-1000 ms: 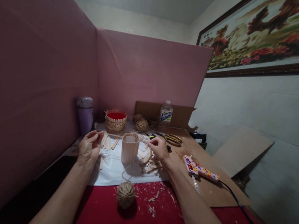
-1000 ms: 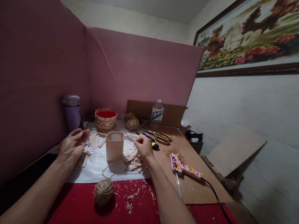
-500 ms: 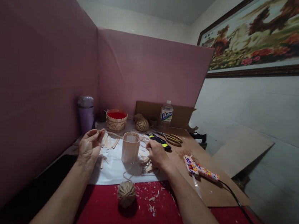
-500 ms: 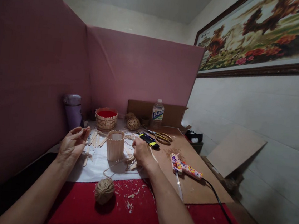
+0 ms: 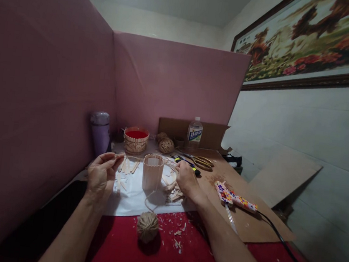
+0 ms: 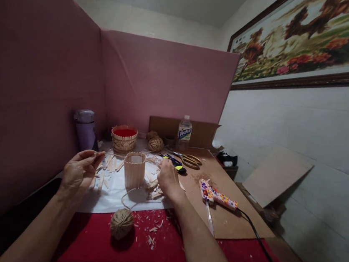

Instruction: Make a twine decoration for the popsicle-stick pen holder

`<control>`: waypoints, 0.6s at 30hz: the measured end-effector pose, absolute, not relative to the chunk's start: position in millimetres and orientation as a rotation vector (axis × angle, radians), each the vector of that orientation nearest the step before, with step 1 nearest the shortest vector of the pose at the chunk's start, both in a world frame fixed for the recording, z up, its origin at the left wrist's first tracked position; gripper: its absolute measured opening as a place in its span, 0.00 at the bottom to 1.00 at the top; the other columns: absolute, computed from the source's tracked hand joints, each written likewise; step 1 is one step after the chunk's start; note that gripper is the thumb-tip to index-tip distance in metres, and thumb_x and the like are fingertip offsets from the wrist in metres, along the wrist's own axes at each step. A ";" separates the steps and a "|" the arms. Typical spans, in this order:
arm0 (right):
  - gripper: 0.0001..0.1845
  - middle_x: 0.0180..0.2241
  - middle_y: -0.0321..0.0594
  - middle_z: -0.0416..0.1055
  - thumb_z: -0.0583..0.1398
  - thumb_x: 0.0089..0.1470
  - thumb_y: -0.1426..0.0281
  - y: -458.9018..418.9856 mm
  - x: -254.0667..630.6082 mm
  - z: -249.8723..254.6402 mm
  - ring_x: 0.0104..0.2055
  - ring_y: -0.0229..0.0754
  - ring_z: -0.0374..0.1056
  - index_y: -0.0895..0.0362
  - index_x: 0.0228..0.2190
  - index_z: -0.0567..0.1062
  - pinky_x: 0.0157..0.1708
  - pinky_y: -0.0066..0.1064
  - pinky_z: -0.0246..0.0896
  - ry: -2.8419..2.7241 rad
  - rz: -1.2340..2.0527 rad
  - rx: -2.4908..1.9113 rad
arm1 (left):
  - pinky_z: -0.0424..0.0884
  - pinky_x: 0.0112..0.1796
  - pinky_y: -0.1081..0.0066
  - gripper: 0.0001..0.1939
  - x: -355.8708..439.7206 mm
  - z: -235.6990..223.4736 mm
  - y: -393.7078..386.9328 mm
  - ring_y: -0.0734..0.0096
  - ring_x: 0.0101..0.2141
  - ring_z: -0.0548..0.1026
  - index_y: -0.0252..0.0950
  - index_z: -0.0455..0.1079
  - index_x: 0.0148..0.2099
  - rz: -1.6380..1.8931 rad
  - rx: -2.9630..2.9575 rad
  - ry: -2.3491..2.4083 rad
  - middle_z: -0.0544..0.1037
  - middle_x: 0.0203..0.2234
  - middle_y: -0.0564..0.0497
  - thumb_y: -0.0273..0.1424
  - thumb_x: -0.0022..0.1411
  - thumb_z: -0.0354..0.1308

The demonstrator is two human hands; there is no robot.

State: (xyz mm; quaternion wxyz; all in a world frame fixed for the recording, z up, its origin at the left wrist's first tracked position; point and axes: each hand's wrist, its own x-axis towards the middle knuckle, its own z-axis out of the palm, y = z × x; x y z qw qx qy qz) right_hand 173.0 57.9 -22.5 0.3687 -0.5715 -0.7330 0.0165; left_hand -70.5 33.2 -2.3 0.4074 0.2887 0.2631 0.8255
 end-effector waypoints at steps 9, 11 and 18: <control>0.08 0.23 0.37 0.64 0.51 0.47 0.79 42.0 157.9 -9.9 0.26 0.36 0.57 0.57 0.20 0.62 0.26 0.26 0.46 -1.916 0.369 -1.249 | 0.64 0.28 0.81 0.07 -37.6 -3.0 8.1 0.80 0.25 0.70 0.32 0.70 0.27 1.995 1.143 0.879 0.74 0.21 0.54 0.22 0.40 0.62; 0.08 0.23 0.37 0.64 0.51 0.47 0.79 39.2 153.6 -11.7 0.26 0.36 0.57 0.57 0.20 0.61 0.26 0.27 0.46 -1.952 0.380 -1.217 | 0.64 0.26 0.79 0.06 -28.7 -7.0 5.0 0.78 0.24 0.70 0.33 0.71 0.28 1.869 1.306 0.867 0.75 0.22 0.54 0.22 0.43 0.61; 0.06 0.24 0.37 0.65 0.51 0.48 0.78 35.4 145.4 -16.4 0.27 0.37 0.59 0.57 0.23 0.62 0.27 0.27 0.48 -1.936 0.432 -1.127 | 0.69 0.34 0.73 0.05 -6.6 -25.1 2.8 0.72 0.31 0.73 0.34 0.72 0.32 1.533 1.710 0.954 0.76 0.28 0.52 0.24 0.50 0.58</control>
